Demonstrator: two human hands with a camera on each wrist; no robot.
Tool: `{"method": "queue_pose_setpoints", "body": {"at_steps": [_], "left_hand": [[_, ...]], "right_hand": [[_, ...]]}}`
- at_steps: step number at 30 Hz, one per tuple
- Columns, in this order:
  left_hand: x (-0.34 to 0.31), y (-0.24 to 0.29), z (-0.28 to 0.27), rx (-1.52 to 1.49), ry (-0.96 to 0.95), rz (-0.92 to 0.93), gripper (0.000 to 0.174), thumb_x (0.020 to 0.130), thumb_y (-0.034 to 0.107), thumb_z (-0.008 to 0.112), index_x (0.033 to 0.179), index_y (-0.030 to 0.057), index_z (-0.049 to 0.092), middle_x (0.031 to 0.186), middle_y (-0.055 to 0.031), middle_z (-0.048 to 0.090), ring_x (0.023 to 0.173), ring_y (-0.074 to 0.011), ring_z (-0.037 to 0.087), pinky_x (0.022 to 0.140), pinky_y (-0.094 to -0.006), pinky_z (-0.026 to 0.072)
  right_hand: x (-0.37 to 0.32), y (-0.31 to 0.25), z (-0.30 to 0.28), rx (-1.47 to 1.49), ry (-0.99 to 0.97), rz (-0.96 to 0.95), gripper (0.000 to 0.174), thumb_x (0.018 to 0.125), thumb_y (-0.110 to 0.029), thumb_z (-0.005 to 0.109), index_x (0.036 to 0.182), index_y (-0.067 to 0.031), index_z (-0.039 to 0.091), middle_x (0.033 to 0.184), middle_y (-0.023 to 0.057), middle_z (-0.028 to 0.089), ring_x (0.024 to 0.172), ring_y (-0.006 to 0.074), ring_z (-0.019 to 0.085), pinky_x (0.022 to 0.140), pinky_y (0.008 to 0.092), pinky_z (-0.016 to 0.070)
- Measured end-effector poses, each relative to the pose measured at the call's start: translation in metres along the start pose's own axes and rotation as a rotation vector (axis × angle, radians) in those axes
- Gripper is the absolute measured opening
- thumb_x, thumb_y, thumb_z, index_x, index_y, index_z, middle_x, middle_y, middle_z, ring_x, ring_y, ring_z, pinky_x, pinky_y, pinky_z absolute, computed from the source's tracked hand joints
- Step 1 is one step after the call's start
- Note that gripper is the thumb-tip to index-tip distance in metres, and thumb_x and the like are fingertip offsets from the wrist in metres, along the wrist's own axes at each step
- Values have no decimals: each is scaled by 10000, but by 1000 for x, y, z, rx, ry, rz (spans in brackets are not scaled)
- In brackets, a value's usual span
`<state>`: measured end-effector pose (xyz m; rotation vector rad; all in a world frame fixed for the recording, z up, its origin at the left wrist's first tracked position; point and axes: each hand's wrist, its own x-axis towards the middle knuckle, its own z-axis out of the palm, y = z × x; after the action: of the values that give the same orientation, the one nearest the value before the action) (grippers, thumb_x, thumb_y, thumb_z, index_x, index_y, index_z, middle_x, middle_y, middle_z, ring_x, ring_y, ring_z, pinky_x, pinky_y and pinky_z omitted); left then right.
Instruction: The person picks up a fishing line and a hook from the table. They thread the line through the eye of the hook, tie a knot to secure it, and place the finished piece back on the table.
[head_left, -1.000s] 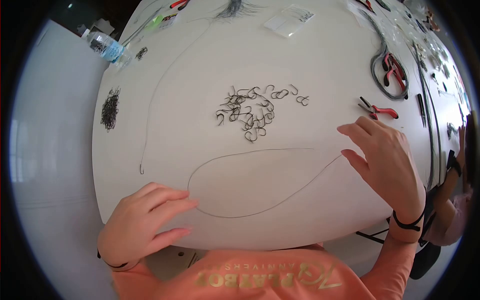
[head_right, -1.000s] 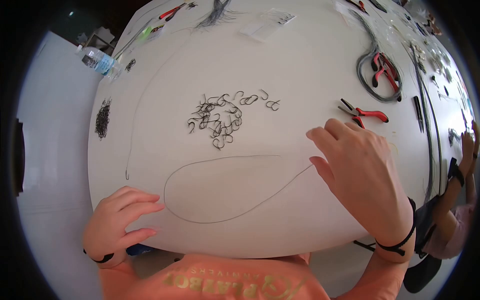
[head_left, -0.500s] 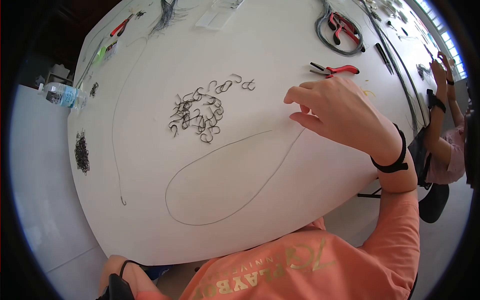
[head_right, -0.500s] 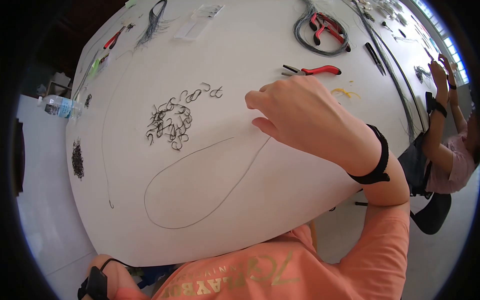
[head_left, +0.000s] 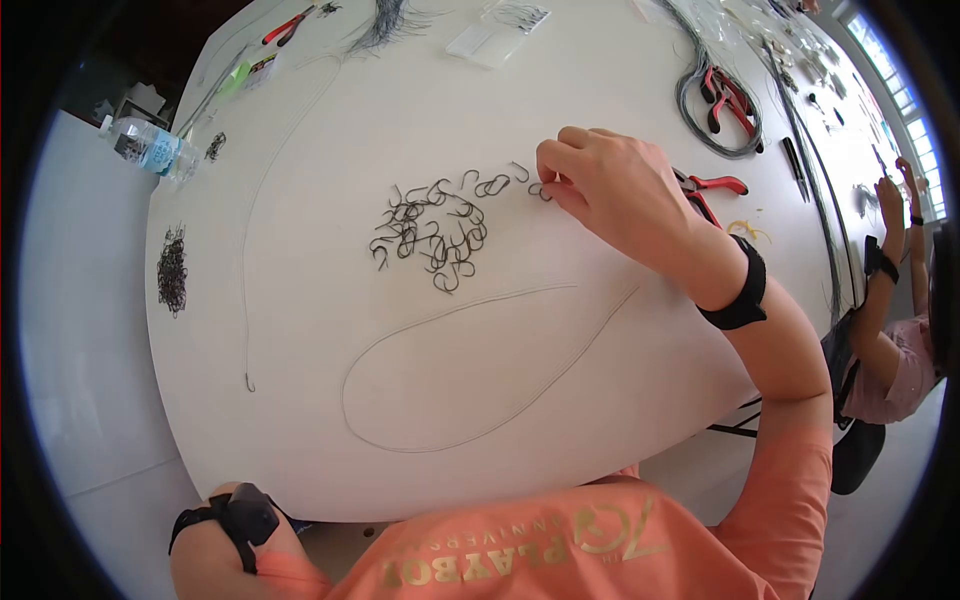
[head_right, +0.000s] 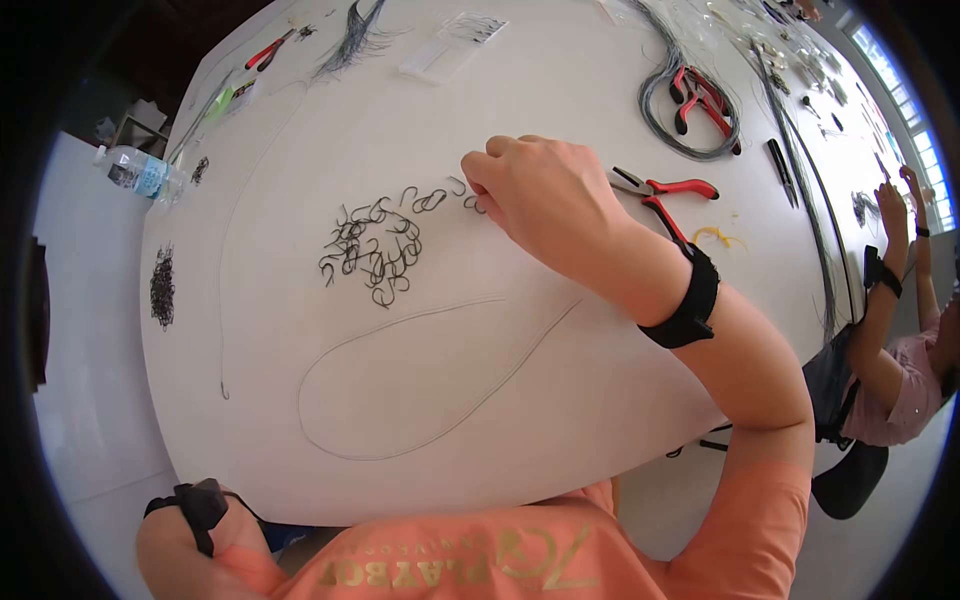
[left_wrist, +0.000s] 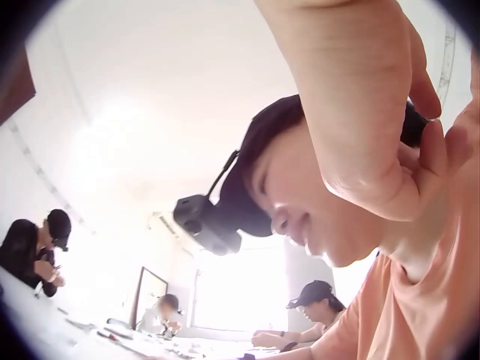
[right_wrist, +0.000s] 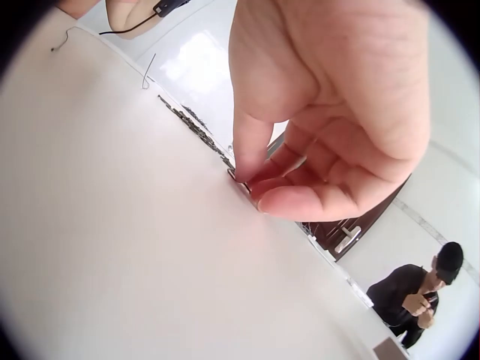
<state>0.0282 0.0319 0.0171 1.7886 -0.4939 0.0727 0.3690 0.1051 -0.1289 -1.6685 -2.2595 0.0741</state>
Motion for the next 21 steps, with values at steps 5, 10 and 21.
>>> {"method": "queue_pose_setpoints", "body": {"at_steps": [5,10,21], "left_hand": [[3,-43,-27,33,30,-337,286,873,180,707,1116,41,650,896,-100,636,719,-183,590,563,-320,441],[2,-81,-33,213,197,-631,223,868,162,745,1074,81,727,813,-19,699,677,-151,664,547,-250,499],[4,-119,-41,477,539,-876,223,882,193,727,1065,69,699,807,-18,693,653,-148,657,590,-278,512]], "right_hand": [[-1,2,2,-29,24,-36,72,890,-89,654,889,-63,587,841,56,632,784,276,636,659,395,495],[-8,-5,-14,-33,55,-45,74,893,-89,654,864,-60,593,836,59,625,760,263,642,630,385,501],[-9,-19,-5,-116,40,-55,91,861,-88,678,840,-68,591,799,43,595,749,215,653,595,345,512]]}}
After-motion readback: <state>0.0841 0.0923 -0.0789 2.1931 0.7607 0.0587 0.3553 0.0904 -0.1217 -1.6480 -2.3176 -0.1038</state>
